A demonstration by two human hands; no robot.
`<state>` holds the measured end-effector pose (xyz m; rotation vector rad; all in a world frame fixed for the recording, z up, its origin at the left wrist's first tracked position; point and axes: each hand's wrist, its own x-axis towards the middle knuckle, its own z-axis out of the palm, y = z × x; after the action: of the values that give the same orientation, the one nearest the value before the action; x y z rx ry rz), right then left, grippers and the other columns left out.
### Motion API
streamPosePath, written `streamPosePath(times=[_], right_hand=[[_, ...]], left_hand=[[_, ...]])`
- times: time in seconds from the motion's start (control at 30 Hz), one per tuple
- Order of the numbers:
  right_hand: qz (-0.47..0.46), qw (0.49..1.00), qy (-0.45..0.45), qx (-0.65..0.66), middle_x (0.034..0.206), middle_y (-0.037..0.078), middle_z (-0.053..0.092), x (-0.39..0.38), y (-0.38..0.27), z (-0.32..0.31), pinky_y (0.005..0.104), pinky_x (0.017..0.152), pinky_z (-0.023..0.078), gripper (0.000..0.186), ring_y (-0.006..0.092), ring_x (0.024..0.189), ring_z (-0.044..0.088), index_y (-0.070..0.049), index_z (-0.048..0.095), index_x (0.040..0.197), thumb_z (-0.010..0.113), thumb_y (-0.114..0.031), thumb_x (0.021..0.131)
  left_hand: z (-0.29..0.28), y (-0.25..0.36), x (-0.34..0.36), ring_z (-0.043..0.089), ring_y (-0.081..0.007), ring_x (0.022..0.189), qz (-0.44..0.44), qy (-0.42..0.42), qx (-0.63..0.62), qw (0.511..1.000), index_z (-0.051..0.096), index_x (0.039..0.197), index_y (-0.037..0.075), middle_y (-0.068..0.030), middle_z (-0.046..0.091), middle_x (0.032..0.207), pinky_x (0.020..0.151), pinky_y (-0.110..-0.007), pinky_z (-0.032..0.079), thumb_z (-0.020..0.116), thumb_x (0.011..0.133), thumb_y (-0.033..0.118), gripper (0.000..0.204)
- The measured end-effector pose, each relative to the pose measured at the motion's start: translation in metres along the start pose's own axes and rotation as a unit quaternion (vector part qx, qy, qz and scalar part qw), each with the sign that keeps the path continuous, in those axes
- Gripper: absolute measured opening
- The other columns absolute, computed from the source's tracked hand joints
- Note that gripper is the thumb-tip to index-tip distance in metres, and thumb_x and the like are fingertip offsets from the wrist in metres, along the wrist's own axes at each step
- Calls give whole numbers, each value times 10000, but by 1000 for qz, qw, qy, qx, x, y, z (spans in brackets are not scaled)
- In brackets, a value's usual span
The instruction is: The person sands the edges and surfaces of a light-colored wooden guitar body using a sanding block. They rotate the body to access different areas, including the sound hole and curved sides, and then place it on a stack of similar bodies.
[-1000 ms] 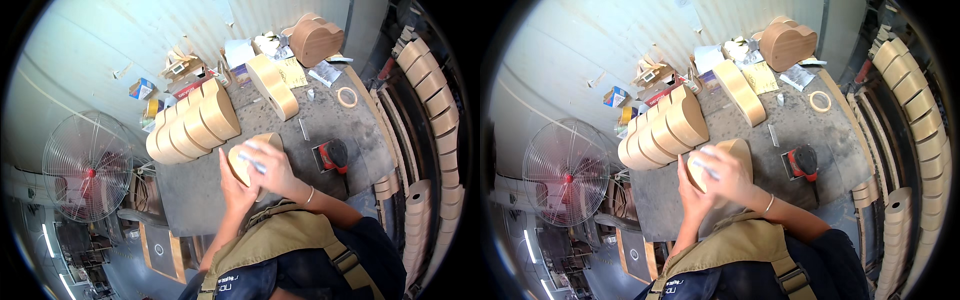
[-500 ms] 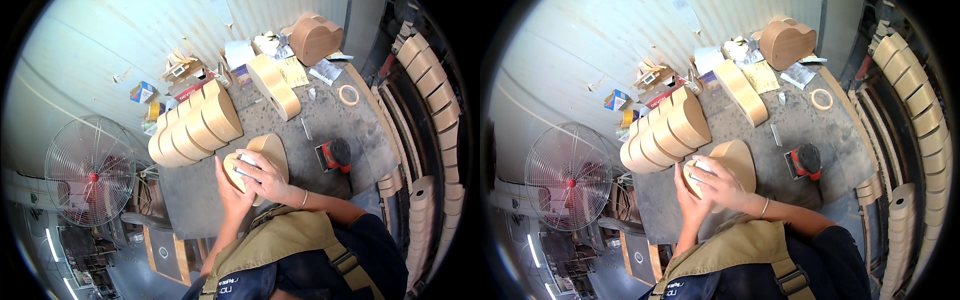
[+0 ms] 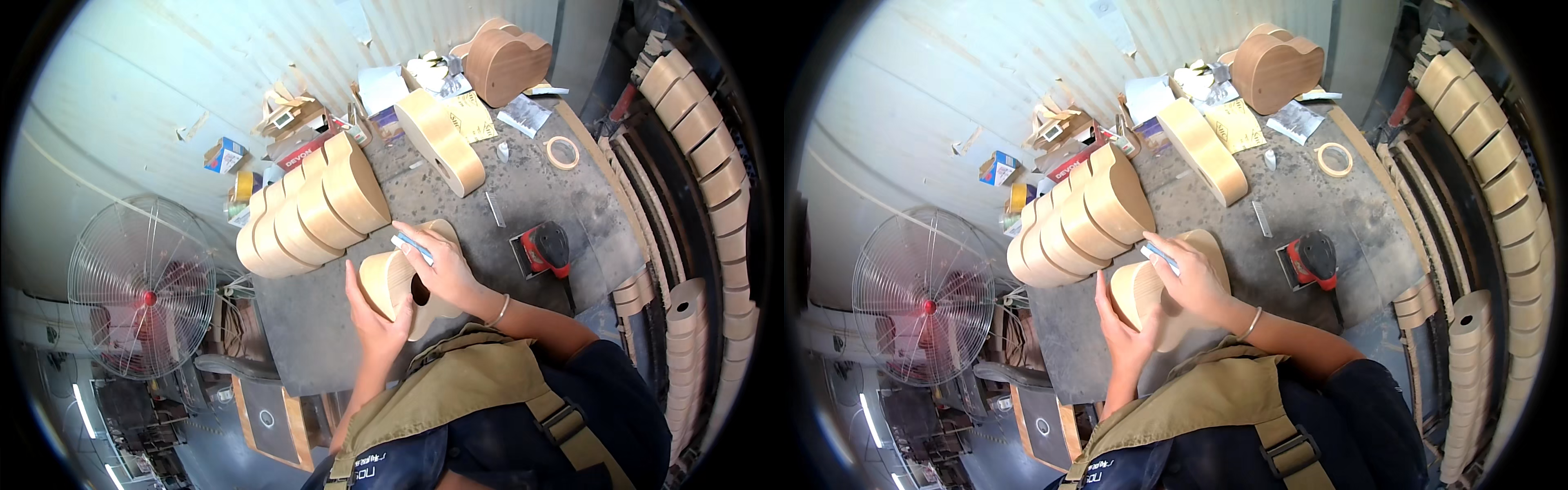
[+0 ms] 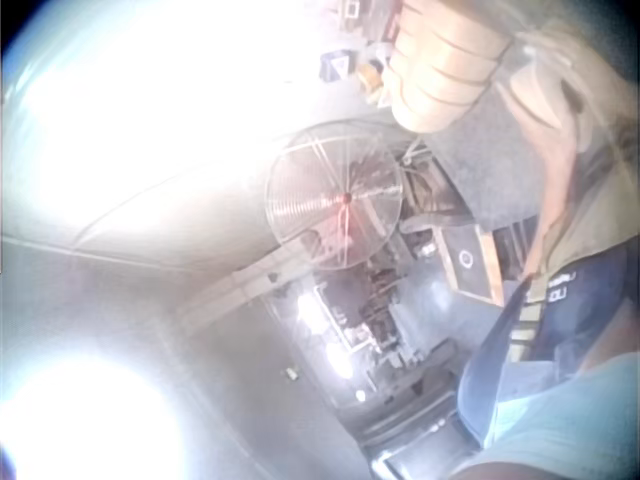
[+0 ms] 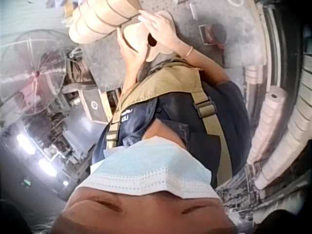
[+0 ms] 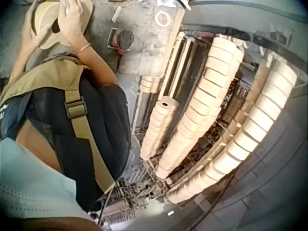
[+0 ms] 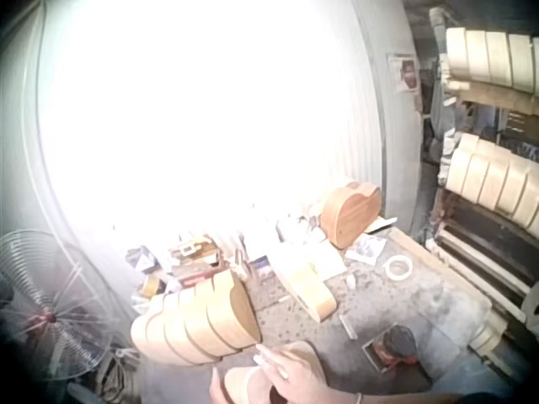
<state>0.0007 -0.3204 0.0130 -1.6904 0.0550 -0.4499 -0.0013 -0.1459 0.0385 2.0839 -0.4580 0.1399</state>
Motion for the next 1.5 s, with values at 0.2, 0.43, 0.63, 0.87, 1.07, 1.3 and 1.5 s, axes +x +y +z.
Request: streamPosePath(times=[0.2, 0.43, 0.63, 0.87, 1.07, 1.3, 1.5], right_hand=[[49, 995, -59, 67, 1278, 193, 751, -11, -14, -19, 367, 1024, 547, 391, 257, 1180, 721, -15, 636, 1472, 580, -170, 1117], [82, 982, -54, 161, 1294, 100, 756, -16, -7, -20, 300, 1017, 538, 388, 133, 1179, 692, 16, 626, 1478, 538, -173, 1150], [173, 948, -42, 263, 1271, 116, 760, -19, -18, -23, 299, 1028, 538, 399, 140, 1173, 702, 29, 629, 1466, 556, -191, 1141], [11, 996, -71, 57, 1288, 166, 739, -19, -31, -24, 367, 972, 561, 402, 268, 1144, 722, -10, 616, 1488, 569, -157, 1117], [45, 996, -59, 47, 1266, 230, 714, -9, -22, -25, 411, 957, 579, 376, 365, 1144, 720, -21, 658, 1429, 598, -129, 1075], [-24, 998, -53, -24, 1253, 217, 731, -21, -24, -19, 410, 949, 580, 382, 363, 1101, 728, -40, 662, 1425, 612, -131, 1057], [-104, 970, -4, -221, 1211, 118, 727, -10, 39, -27, 462, 920, 602, 398, 356, 1099, 720, -183, 682, 1425, 650, -173, 1029]], left_hand=[[-6, 4, -7, 576, -383, 1319, 52, -31, 26, 998, 441, 1597, -2, -224, 577, 1418, 1121, -481, 473, 831, 761, 90, 926], [-2, 24, -7, 589, -399, 1281, 69, -36, 36, 996, 556, 1501, 14, -219, 600, 1381, 1098, -487, 484, 832, 749, 83, 804], [1, 24, -8, 591, -396, 1276, 69, -30, 29, 997, 585, 1475, 24, -221, 607, 1383, 1098, -485, 484, 824, 738, 69, 776], [1, 23, -5, 600, -392, 1272, 72, -36, 43, 996, 578, 1481, 17, -222, 603, 1393, 1086, -484, 496, 818, 732, 58, 788], [1, 24, -5, 605, -383, 1284, 33, -24, 27, 999, 564, 1499, -3, -222, 595, 1409, 1094, -470, 497, 824, 737, 71, 809], [-4, 13, -10, 605, -352, 1308, 35, -25, 20, 999, 564, 1513, 3, -196, 579, 1412, 1096, -451, 508, 835, 752, 48, 809], [-10, 3, -11, 611, -360, 1292, 13, -21, 10, 1000, 588, 1494, 31, -194, 589, 1402, 1100, -465, 500, 849, 750, 61, 789]])
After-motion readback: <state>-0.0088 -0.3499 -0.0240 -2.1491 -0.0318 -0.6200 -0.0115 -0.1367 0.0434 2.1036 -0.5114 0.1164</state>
